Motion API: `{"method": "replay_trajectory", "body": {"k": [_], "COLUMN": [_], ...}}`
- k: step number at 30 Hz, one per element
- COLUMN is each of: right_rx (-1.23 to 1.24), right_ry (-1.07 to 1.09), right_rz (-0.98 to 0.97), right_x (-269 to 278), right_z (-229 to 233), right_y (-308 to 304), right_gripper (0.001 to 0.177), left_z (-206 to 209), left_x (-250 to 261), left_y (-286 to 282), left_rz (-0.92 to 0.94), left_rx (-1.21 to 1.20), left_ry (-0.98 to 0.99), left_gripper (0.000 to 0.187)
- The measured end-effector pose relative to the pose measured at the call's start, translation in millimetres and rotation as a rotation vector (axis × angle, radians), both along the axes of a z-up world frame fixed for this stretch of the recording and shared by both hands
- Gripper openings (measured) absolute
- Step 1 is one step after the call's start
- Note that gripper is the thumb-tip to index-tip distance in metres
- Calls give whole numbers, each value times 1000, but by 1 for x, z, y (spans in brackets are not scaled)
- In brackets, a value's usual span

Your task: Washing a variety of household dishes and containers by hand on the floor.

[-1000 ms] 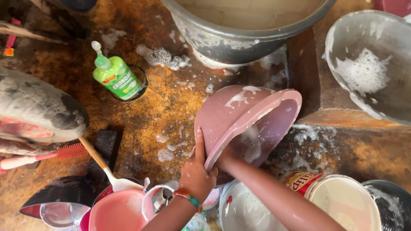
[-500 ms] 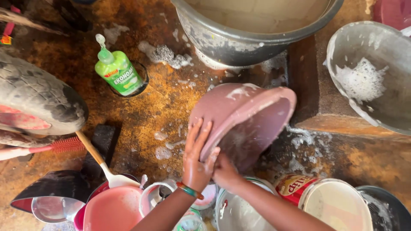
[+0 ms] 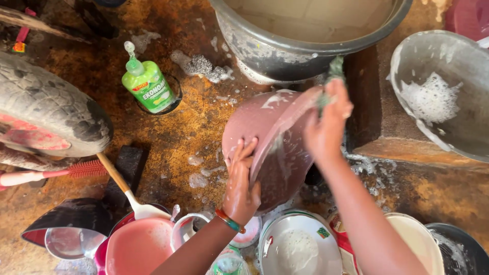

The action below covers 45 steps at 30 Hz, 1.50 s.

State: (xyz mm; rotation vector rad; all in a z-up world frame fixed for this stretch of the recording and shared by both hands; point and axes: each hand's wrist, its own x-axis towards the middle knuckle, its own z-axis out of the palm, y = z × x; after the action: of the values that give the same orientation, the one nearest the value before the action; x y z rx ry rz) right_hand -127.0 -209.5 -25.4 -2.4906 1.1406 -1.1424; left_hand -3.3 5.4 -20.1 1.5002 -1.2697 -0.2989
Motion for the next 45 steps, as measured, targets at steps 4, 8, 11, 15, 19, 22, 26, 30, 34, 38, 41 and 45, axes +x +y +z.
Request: {"method": "replay_trajectory", "body": {"k": [4, 8, 11, 15, 19, 22, 26, 30, 34, 38, 41, 45], "right_rx": [686, 1197, 1486, 1797, 1899, 1887, 1781, 1477, 1254, 1105, 1181, 1139], "right_ry": [25, -193, -417, -578, -669, -681, -644, -467, -652, -822, -853, -99], "right_rz": [-252, -409, -413, -211, -44, 22, 230, -288, -356, -388, -418, -474], "right_x": [-55, -87, -80, -30, -12, -27, -98, -160, -246, -348, -373, -332], "right_z": [-86, -191, -220, -199, -136, -77, -69, -8, 32, -3, -3, 45], "right_y": [-56, -23, 10, 49, 85, 97, 96, 99, 109, 114, 107, 78], "right_gripper": [26, 40, 39, 27, 29, 39, 55, 51, 38, 30, 29, 58], "left_z": [-5, 9, 25, 44, 36, 43, 42, 42, 41, -4, -62, -137], "left_x": [-6, 7, 13, 19, 31, 39, 46, 68, 81, 93, 109, 144], "left_y": [-2, -13, -19, -15, -3, 3, 5, 16, 34, 59, 65, 63], "left_rz": [77, 144, 193, 114, -80, -180, -170, -93, 157, 494, 545, 746], "left_rx": [-66, -93, -163, -225, -92, -222, -186, -114, -147, 34, -64, -93], "left_ry": [41, 47, 164, -154, -501, -582, -595, -581, -284, -3, 130, 391], "left_gripper": [48, 41, 36, 31, 16, 7, 5, 15, 66, 63, 54, 42]}}
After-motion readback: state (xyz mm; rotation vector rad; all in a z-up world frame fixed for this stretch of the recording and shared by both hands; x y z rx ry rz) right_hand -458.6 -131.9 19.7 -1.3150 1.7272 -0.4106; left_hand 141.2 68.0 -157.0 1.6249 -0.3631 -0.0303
